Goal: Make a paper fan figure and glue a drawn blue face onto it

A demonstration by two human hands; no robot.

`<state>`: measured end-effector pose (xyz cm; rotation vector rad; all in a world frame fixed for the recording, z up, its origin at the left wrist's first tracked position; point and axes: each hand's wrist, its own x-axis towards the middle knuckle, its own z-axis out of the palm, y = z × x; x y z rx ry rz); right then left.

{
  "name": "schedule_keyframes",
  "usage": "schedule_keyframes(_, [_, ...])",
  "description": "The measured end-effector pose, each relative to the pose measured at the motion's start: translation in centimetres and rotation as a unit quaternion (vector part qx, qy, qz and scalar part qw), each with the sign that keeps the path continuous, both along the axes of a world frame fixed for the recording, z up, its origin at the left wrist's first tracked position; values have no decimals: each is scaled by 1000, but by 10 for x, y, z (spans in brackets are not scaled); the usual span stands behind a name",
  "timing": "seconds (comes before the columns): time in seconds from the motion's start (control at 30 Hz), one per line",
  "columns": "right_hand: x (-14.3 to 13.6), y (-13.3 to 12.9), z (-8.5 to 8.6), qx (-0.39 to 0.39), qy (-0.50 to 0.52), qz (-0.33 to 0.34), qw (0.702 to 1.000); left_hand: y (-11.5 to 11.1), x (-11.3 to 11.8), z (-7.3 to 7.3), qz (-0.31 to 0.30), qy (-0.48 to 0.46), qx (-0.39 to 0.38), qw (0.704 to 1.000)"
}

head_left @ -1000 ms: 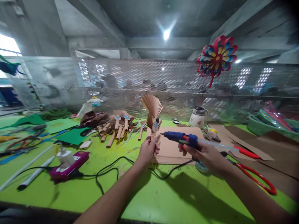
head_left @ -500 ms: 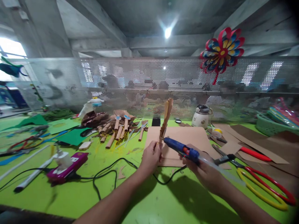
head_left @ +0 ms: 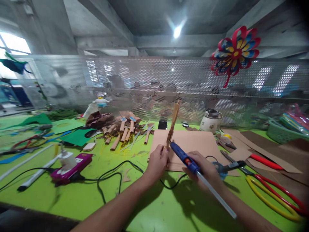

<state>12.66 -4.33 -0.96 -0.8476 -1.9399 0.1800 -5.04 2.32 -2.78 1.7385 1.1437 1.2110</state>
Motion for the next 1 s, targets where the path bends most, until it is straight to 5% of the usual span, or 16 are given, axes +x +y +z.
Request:
schedule_keyframes(0.3, [2, 7, -14, -7, 6, 6, 1000, -1, 0, 0, 0, 12, 0, 1000])
schedule_keyframes(0.67, [-4, -6, -1, -50, -9, -31, 998, 0, 0, -3, 7, 25, 2, 1000])
schedule_keyframes(1.0, [-4, -2, -9, -17, -21, -47, 999, 2, -1, -4, 11, 27, 9, 1000])
